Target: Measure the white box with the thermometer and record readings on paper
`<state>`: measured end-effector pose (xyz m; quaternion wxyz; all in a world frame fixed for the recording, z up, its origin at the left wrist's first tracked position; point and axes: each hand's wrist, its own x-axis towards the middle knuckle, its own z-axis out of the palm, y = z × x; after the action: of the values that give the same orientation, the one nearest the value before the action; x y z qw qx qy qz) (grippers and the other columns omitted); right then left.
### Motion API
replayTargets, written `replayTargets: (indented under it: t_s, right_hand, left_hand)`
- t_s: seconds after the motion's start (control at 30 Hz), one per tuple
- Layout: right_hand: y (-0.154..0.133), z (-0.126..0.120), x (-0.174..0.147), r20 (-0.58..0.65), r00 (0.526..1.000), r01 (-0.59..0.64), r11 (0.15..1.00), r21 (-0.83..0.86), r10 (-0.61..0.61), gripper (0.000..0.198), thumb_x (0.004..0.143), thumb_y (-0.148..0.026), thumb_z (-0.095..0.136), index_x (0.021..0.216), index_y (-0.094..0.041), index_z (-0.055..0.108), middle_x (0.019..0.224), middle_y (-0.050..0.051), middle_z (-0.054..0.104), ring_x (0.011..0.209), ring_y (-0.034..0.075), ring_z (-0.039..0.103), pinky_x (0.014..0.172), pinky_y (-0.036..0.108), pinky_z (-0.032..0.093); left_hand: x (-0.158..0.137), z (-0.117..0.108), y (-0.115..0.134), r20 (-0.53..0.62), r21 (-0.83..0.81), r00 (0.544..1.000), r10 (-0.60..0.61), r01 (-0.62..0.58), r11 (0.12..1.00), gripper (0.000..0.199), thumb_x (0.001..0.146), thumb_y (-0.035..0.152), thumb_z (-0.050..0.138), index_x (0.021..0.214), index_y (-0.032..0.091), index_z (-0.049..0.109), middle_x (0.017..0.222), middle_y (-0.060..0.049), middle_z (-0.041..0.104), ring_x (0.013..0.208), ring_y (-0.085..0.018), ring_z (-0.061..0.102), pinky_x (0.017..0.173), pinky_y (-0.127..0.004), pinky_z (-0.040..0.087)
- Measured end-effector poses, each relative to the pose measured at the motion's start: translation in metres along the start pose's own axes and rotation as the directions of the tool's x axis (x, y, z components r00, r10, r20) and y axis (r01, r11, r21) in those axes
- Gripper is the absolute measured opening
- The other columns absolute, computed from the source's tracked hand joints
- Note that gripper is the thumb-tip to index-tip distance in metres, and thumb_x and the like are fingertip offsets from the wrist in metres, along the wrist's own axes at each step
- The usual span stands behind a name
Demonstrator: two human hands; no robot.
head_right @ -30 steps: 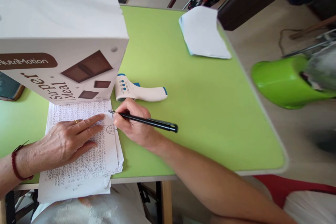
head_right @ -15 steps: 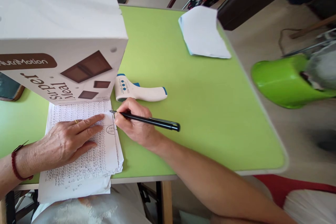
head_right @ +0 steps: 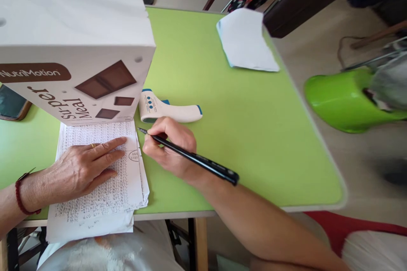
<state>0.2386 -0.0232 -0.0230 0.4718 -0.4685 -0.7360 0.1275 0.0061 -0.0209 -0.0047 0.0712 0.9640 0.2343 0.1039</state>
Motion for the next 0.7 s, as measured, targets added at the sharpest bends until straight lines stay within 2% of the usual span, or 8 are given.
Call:
replayTargets:
  t_s: [0.13,0.2,0.27,0.37,0.43,0.53,0.6,0.7]
  right_hand:
    - [0.000,-0.012,0.003,0.074,0.985,0.165,0.976,-0.140,-0.155,0.022,0.073,-0.006,0.060,0.083,-0.025,0.058,0.068,0.000,0.061,0.059,0.015,0.059,0.051,0.029,0.048]
    - [0.001,-0.017,0.003,0.123,0.969,0.237,0.953,-0.189,-0.216,0.023,0.074,-0.005,0.059,0.085,-0.025,0.061,0.069,0.001,0.063,0.061,0.017,0.059,0.051,0.030,0.047]
    - [0.002,-0.021,0.002,0.165,0.956,0.282,0.920,-0.272,-0.245,0.022,0.076,-0.005,0.058,0.085,-0.024,0.063,0.070,0.002,0.064,0.062,0.017,0.059,0.052,0.031,0.046]
    - [0.002,-0.025,0.000,0.233,0.932,0.355,0.831,-0.429,-0.278,0.018,0.079,-0.006,0.058,0.083,-0.022,0.065,0.069,0.003,0.065,0.063,0.018,0.058,0.055,0.032,0.044]
    - [0.002,-0.025,-0.001,0.285,0.912,0.402,0.785,-0.471,-0.296,0.016,0.080,-0.008,0.058,0.081,-0.021,0.067,0.068,0.003,0.065,0.065,0.019,0.058,0.057,0.032,0.043]
    - [0.002,-0.024,-0.002,0.364,0.881,0.451,0.766,-0.458,-0.302,0.016,0.082,-0.008,0.058,0.081,-0.019,0.068,0.068,0.003,0.065,0.065,0.018,0.057,0.059,0.031,0.042]
    - [0.002,-0.022,-0.002,0.409,0.861,0.476,0.763,-0.438,-0.302,0.015,0.082,-0.008,0.059,0.082,-0.018,0.069,0.068,0.003,0.065,0.064,0.017,0.056,0.059,0.031,0.041]
    - [0.000,-0.020,-0.003,0.461,0.838,0.501,0.744,-0.442,-0.291,0.015,0.083,-0.008,0.058,0.079,-0.016,0.070,0.066,0.003,0.065,0.063,0.016,0.054,0.058,0.030,0.039]
  left_hand:
    - [0.001,-0.003,-0.002,-0.060,-0.072,0.998,0.022,-0.026,0.997,0.024,0.100,0.024,0.043,0.114,0.010,0.057,0.122,-0.014,0.065,0.073,-0.019,0.070,0.058,-0.032,0.058]
    - [0.001,-0.007,-0.005,-0.177,-0.133,0.984,0.009,-0.033,0.991,0.019,0.100,0.023,0.047,0.109,0.011,0.057,0.099,-0.009,0.070,0.071,-0.016,0.068,0.056,-0.028,0.055]
    - [-0.001,-0.014,-0.008,-0.335,-0.161,0.942,-0.028,-0.028,0.987,0.012,0.097,0.021,0.053,0.104,0.012,0.057,0.079,-0.004,0.066,0.065,-0.013,0.063,0.052,-0.024,0.050]
    - [-0.002,-0.024,-0.018,-0.596,-0.143,0.798,-0.088,0.002,0.990,0.007,0.089,0.015,0.061,0.095,0.015,0.057,0.071,0.001,0.057,0.056,-0.008,0.050,0.047,-0.022,0.042]
    - [-0.002,-0.028,-0.027,-0.760,-0.110,0.640,-0.116,0.049,0.993,0.010,0.086,0.018,0.064,0.090,0.016,0.056,0.067,0.004,0.050,0.056,-0.007,0.044,0.047,-0.024,0.038]
    - [0.001,-0.028,-0.040,-0.866,-0.176,0.448,-0.222,0.142,0.974,0.026,0.090,0.039,0.063,0.094,0.017,0.049,0.073,0.007,0.041,0.061,-0.004,0.043,0.051,-0.025,0.035]
    - [0.003,-0.026,-0.046,-0.865,-0.274,0.398,-0.306,0.137,0.952,0.041,0.088,0.053,0.065,0.099,0.019,0.046,0.083,0.005,0.042,0.065,-0.005,0.044,0.054,-0.025,0.038]
    - [0.003,-0.021,-0.049,-0.772,-0.461,0.400,-0.494,0.183,0.868,0.052,0.079,0.059,0.072,0.109,0.025,0.046,0.104,-0.001,0.050,0.087,-0.015,0.056,0.071,-0.034,0.050]
